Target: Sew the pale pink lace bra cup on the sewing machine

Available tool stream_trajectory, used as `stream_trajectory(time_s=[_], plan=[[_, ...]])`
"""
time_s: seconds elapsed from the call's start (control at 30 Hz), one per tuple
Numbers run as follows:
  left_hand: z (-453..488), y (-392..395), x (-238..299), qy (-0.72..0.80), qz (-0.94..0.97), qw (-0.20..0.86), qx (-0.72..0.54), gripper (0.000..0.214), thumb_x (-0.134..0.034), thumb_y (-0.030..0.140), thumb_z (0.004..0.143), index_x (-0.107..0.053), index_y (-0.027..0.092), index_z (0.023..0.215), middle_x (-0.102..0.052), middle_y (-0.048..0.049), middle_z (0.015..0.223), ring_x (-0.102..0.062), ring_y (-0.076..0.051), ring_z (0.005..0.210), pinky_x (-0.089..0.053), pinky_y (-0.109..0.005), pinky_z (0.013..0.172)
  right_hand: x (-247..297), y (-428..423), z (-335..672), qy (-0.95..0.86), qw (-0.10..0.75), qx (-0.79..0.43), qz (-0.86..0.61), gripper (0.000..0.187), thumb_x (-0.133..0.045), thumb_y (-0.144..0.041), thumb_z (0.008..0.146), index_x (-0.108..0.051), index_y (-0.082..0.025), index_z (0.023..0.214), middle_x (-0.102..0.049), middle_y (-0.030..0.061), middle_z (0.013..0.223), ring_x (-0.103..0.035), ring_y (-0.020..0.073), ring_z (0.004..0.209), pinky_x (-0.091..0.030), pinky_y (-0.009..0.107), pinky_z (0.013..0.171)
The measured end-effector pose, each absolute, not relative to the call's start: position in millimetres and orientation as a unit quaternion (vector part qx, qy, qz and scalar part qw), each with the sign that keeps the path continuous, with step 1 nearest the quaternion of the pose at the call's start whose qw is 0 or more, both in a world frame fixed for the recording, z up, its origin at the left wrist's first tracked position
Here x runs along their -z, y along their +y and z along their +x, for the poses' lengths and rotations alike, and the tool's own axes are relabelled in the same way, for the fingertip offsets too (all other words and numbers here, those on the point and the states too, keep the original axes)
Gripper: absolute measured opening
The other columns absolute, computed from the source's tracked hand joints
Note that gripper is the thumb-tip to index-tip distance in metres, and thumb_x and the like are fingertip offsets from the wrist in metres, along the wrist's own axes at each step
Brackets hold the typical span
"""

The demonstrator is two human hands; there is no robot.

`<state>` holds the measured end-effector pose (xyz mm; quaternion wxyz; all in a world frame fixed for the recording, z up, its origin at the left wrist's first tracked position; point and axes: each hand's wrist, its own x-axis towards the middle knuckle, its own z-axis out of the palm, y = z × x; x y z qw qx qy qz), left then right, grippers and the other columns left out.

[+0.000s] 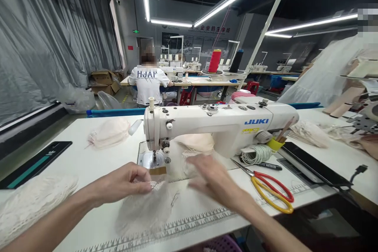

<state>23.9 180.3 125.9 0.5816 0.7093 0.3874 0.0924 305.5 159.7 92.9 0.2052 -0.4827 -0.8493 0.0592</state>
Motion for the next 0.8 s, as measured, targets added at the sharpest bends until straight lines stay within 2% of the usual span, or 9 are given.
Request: stream_trajectory(time_s=[0.07,0.13,0.2,0.27,0.37,0.47,0.6,0.7,0.8], plan=[[21.9,184.3,-131.9,0.376,0.712,0.588,-0.079,0.033,-0.062,0.045,0.080,-0.059,0.013,0.072,-0.046,0.0035,0.063,-0.035,-0.011,0.061,-0.025,-0.021,0.056,-85.8,160.1,276.4,-0.890,0.199,-0.183,-0.367,0.042,-0.067,-0.038,0.077,-0.054,-0.018,0.112,-0.059,0.0101,0.112,-0.050,0.0251,0.111,-0.039,0.037,0.094],[16.0,188.8,-141.4,0.373,0.703,0.600,-0.084,0.031,-0.064,0.044,0.078,-0.060,0.013,0.074,-0.051,0.0032,0.064,-0.040,-0.010,0.061,-0.027,-0.020,0.056,-83.3,169.7,256.1,-0.877,0.199,-0.285,-0.333,0.035,-0.066,-0.042,0.077,-0.057,-0.018,0.102,-0.063,0.0044,0.097,-0.057,0.0206,0.094,-0.045,0.029,0.080],[5.8,193.0,-153.4,0.381,0.703,0.592,-0.105,0.028,-0.064,0.042,0.078,-0.061,0.015,0.076,-0.056,0.0029,0.065,-0.046,-0.011,0.062,-0.031,-0.020,0.057,-88.7,179.7,248.5,-0.858,0.209,-0.332,-0.332,0.024,-0.060,-0.039,0.083,-0.059,-0.015,0.087,-0.061,0.0001,0.078,-0.058,0.0151,0.074,-0.043,0.022,0.064],[-6.6,194.9,-162.6,0.402,0.736,0.531,-0.123,0.023,-0.062,0.039,0.081,-0.063,0.017,0.077,-0.061,0.0024,0.069,-0.052,-0.013,0.066,-0.036,-0.020,0.060,-100.2,182.6,249.6,-0.858,0.253,-0.293,-0.339,0.022,-0.055,-0.033,0.088,-0.058,-0.014,0.078,-0.058,-0.0016,0.069,-0.054,0.0119,0.065,-0.039,0.021,0.060],[-21.7,188.6,-155.1,0.423,0.812,0.384,-0.121,0.018,-0.055,0.034,0.086,-0.066,0.022,0.081,-0.067,0.0020,0.080,-0.058,-0.015,0.078,-0.041,-0.022,0.073,-113.6,171.6,253.4,-0.887,0.309,-0.120,-0.322,0.016,-0.051,-0.021,0.090,-0.058,-0.014,0.078,-0.058,-0.0001,0.070,-0.052,0.0117,0.067,-0.034,0.025,0.068],[-26.5,168.5,-114.2,0.388,0.870,0.279,-0.118,0.021,-0.045,0.026,0.091,-0.066,0.024,0.089,-0.069,-0.0009,0.092,-0.059,-0.018,0.090,-0.044,-0.026,0.078,-105.0,151.0,251.9,-0.927,0.237,0.002,-0.290,0.020,-0.044,-0.011,0.091,-0.059,-0.015,0.078,-0.059,0.0012,0.071,-0.050,0.0114,0.065,-0.031,0.028,0.069],[-20.1,132.3,-52.4,0.311,0.922,0.098,-0.208,0.031,-0.033,0.009,0.092,-0.061,0.019,0.084,-0.065,-0.0085,0.112,-0.056,-0.021,0.104,-0.038,-0.037,0.092,-79.3,129.0,247.3,-0.958,0.113,-0.075,-0.254,0.020,-0.054,-0.029,0.090,-0.060,-0.018,0.076,-0.061,0.0010,0.073,-0.055,0.0125,0.070,-0.034,0.029,0.071],[-11.3,115.0,-36.0,0.288,0.926,0.036,-0.243,0.024,-0.037,0.009,0.092,-0.059,0.017,0.096,-0.061,-0.0104,0.117,-0.054,-0.021,0.107,-0.036,-0.038,0.093,-72.0,129.3,239.8,-0.936,0.138,-0.172,-0.275,0.019,-0.050,-0.033,0.092,-0.061,-0.018,0.089,-0.062,0.0017,0.081,-0.057,0.0121,0.076,-0.038,0.025,0.070],[-4.1,109.1,-36.0,0.276,0.923,0.026,-0.267,0.029,-0.032,0.007,0.094,-0.059,0.016,0.097,-0.065,-0.0073,0.100,-0.058,-0.018,0.090,-0.040,-0.035,0.083,-67.1,138.4,225.1,-0.918,0.161,-0.152,-0.328,0.015,-0.051,-0.022,0.091,-0.059,-0.018,0.102,-0.060,0.0046,0.095,-0.056,0.0120,0.075,-0.039,0.022,0.062]])
